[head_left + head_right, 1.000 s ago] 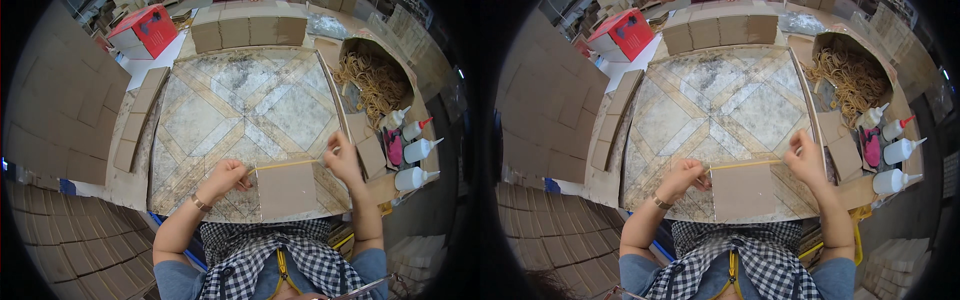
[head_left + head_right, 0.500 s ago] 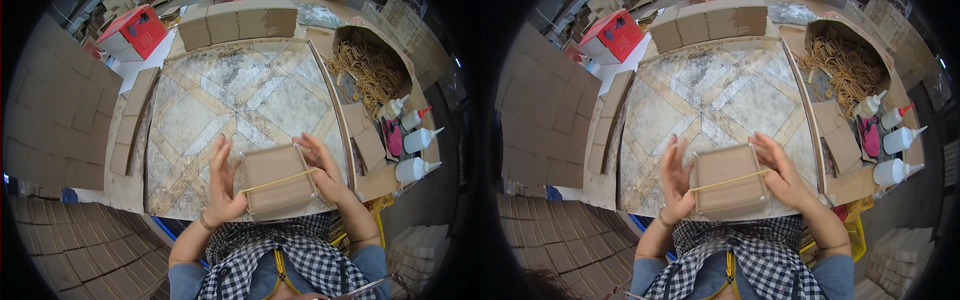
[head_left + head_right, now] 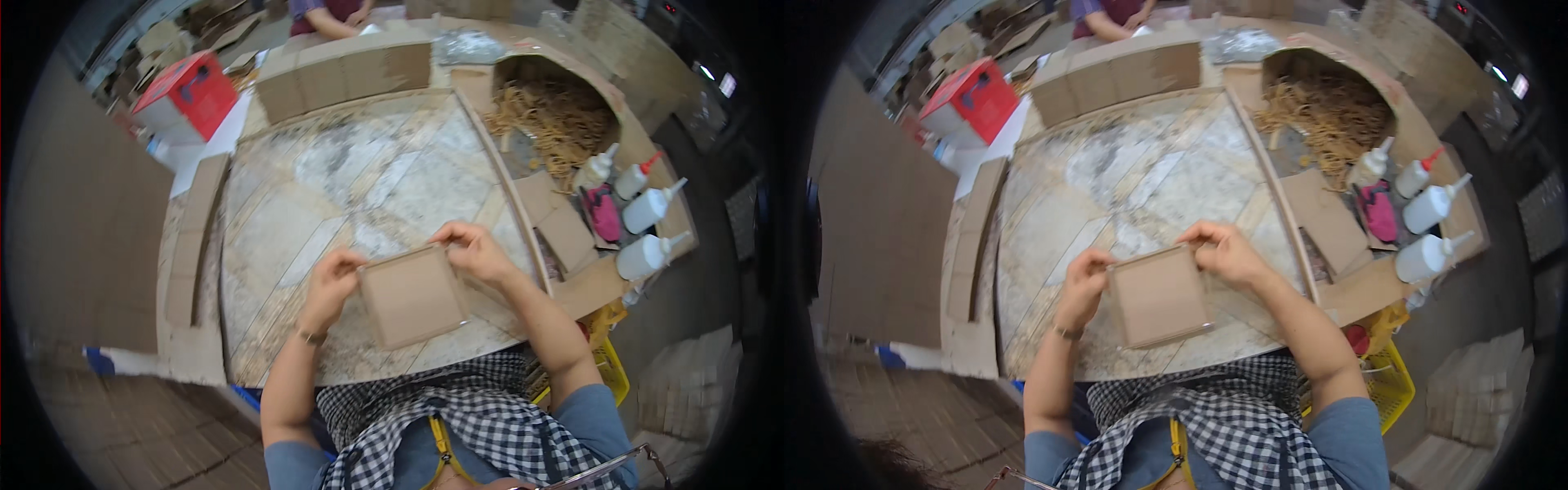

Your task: Folding cardboard sheets, applying glue, and securing the resulting boxes with rubber bands in a factory setting.

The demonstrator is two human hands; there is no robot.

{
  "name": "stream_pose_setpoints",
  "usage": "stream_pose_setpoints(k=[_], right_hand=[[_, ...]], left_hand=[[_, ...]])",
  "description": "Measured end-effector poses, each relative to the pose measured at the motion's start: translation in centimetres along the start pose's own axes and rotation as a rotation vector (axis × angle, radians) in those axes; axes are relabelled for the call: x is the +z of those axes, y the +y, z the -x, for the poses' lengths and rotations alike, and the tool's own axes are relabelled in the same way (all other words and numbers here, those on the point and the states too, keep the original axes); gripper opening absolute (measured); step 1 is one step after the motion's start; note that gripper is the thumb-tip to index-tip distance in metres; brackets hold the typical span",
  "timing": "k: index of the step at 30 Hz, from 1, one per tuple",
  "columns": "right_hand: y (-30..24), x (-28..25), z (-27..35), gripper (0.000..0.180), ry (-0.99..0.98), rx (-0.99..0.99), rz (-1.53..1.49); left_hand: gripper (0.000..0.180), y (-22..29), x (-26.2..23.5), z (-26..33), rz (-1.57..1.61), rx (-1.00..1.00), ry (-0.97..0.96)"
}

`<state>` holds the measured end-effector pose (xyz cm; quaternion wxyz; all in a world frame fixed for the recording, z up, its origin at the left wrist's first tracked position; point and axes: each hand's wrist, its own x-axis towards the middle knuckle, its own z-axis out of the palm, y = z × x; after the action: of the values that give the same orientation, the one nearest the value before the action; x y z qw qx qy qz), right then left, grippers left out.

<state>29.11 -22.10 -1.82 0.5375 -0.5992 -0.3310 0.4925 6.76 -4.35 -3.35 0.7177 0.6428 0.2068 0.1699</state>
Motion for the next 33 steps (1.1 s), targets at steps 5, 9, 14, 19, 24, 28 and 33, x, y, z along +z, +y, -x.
stream_pose_setpoints(k=[5,9,14,19,24,28,33], right_hand=[[4.2,-0.7,6.4,0.048,-0.078,-0.338,0.068],[4.5,1.4,9.2,0.032,-0.071,-0.305,0.057],[0.0,3.7,5.8,0.025,0.239,0.137,-0.509],[0.0,-0.3,2.2,0.029,0.092,0.408,-0.139],[-2.7,-11.7,-5.1,0.017,0.925,-0.119,1.050],[-0.1,-20.6,-9.5,0.024,0.873,0.286,1.327],[-1.0,-19.5,-8.7,0.027,0.788,0.208,1.420]], left_hand=[[0.068,-2.1,1.2,5.2,-0.087,0.026,-0.133],[0.071,-0.8,3.3,6.5,-0.051,-0.014,-0.006],[0.050,-1.3,4.0,7.4,0.243,-0.344,0.114],[0.045,0.1,5.2,8.0,0.246,-0.431,0.137],[0.053,0.7,5.0,9.2,0.018,-0.191,0.212],[0.051,2.3,4.8,9.1,-0.064,-0.053,0.239],[0.045,4.5,3.7,9.4,-0.223,0.143,0.311]])
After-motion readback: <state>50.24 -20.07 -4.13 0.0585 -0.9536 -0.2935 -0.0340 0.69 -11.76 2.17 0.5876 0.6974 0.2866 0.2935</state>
